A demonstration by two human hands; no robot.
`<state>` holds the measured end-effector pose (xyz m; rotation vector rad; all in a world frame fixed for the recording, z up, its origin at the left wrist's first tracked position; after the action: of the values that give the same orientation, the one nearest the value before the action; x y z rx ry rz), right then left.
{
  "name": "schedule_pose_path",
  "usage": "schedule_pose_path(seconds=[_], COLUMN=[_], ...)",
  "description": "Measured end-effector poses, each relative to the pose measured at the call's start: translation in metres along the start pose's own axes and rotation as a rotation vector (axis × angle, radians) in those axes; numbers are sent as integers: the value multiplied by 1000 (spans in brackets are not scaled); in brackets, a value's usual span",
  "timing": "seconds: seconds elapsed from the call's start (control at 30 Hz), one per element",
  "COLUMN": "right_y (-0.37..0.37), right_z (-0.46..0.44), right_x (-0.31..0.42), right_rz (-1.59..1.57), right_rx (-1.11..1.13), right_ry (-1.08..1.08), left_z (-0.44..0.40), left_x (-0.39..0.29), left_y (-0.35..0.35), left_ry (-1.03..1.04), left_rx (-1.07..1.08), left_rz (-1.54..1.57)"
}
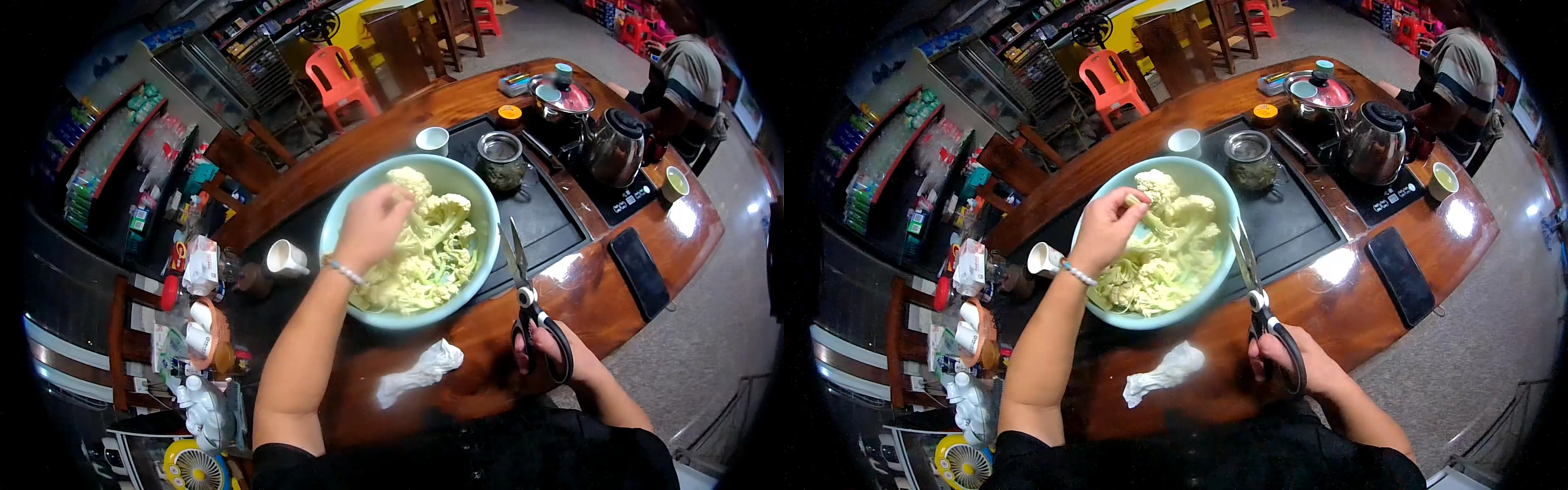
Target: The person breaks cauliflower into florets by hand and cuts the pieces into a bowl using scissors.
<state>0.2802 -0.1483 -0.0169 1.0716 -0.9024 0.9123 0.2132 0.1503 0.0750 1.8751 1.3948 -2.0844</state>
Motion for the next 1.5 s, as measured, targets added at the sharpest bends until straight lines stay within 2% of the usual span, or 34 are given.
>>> schedule_pose_path(seconds=[0.13,0.17,0.2,0.27,0.37,0.47,0.5,0.6,0.7,0.8,0.87,0.9,1.0,1.23,1.33,1.5], right_y=[2,4,4,5,6,4,4,6,6,7,7,9,17,36,41,52], right_z=[-3,-3,-2,-2,0,-1,-1,-1,0,1,-1,-3,-9,-18,-21,-27], right_x=[5,6,6,6,6,6,6,7,9,9,8,7,5,-9,-4,-3], right_rz=[62,91,89,85,27,79,75,89,130,103,116,110,145,389,635,779], right_rx=[21,25,33,48,20,29,30,35,29,15,22,37,63,100,138,211], right_ry=[-29,-52,-57,-65,-55,-67,-62,-52,-64,-57,-37,-46,-44,44,92,178], left_z=[5,13,17,12,-5,-15,-16,-23,-29,-28,-12,3,31,86,100,111], left_x=[-3,-8,-9,-11,-5,-16,-17,-12,-6,19,16,6,22,34,36,38], left_y=[2,18,27,36,53,69,76,87,72,37,11,4,-10,-12,-15,-26], left_ry=[13,-74,-9,52,-7,116,-32,16,65,163,23,-109,-120,8,66,153], left_rx=[233,471,482,354,142,-46,32,62,-79,-201,-266,-256,-259,-325,-399,-468], left_rz=[368,167,46,-149,-177,-400,-472,-597,-432,34,232,436,722,1018,1028,1046])
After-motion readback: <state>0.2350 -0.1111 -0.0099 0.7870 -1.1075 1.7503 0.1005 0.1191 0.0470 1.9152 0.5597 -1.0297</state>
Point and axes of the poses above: each hand's wrist, its own z-axis away from the middle knuckle, its own y-axis out of the palm, x = y × z, the point moved 5 cm from there along -z, towards the middle knuckle, and after that the axes turned 9 degrees about z, right-handed, at the moved point
